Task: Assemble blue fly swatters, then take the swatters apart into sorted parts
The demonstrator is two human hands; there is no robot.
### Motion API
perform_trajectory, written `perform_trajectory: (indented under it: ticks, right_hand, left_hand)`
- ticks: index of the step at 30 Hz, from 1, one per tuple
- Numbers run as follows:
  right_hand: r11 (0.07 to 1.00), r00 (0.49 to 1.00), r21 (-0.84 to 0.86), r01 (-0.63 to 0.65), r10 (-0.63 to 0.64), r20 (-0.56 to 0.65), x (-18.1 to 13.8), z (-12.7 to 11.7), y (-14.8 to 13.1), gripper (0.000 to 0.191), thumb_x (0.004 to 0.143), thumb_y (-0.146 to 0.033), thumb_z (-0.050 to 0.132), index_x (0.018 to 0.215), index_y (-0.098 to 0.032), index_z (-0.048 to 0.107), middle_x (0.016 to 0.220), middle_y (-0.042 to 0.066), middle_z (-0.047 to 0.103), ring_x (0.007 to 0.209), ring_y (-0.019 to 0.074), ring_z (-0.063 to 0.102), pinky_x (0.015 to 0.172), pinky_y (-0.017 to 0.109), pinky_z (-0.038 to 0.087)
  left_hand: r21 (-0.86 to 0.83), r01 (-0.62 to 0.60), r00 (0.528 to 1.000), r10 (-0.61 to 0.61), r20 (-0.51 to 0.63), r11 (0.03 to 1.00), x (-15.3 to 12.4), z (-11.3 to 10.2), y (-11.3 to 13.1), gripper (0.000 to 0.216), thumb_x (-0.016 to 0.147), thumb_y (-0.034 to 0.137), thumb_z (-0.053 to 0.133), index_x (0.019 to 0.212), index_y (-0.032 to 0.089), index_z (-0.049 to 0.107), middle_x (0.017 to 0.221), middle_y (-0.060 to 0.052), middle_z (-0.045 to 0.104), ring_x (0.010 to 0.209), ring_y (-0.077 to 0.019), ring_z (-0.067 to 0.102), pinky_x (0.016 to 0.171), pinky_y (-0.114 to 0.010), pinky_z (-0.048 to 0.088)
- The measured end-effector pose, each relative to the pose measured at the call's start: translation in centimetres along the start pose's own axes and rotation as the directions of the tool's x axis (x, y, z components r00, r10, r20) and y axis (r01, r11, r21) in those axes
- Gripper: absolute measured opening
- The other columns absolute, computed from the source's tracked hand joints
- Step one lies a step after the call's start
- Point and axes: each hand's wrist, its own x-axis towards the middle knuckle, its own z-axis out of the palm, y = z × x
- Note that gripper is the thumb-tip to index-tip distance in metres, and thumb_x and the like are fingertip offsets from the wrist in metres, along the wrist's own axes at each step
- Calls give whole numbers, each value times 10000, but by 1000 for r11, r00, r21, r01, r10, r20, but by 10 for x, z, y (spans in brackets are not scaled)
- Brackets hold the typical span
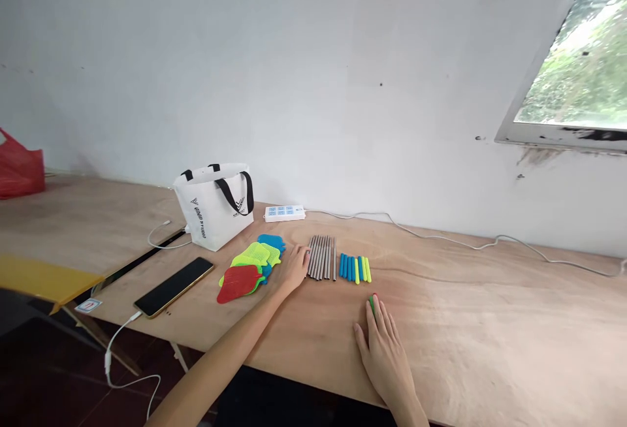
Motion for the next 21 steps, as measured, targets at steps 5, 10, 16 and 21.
perform_trajectory:
  ticks: [5, 10, 16, 21]
  right_hand:
    - [1000, 1000, 8, -1, 1, 20, 0, -3, -1, 721, 993, -564, 288, 1540, -102, 375, 1640, 132, 313, 1517, 293, 289, 1241, 535, 303]
    - [1000, 1000, 3, -2, 2, 23, 0, -4, -1, 734, 990, -576, 272, 1537, -99, 380, 1630, 139, 332, 1510, 294, 304, 1239, 536, 304]
    - [1000, 1000, 6, 19, -19, 7, -1, -3, 0, 721, 993, -568, 291, 1556, -121, 348, 1630, 135, 336, 1506, 297, 311, 1233, 548, 309]
    - [1000, 1000, 8, 27, -27, 2, -1, -2, 0, 704, 996, -555, 298, 1556, -132, 354, 1634, 128, 330, 1506, 294, 314, 1236, 544, 309]
  left_hand:
    - [59, 40, 998, -42, 39, 997, 4, -7, -7, 203, 980, 197, 499, 1125, 197, 642, 1153, -98, 652, 1163, -265, 579, 1027, -405, 416]
    - [71, 20, 997, -25, 67, 997, 4, -8, -8, 235, 1012, 197, 445, 1126, 200, 650, 1143, -78, 670, 1116, -236, 599, 1009, -365, 412]
    - [100, 15, 996, -23, 81, 995, 3, -9, -7, 244, 1005, 222, 469, 1188, 202, 630, 1189, -94, 656, 1120, -261, 607, 1015, -390, 410]
    - [122, -11, 994, -3, 111, 992, 2, -12, -3, 273, 979, 173, 477, 1201, 202, 632, 1196, -97, 679, 1099, -273, 634, 982, -385, 432]
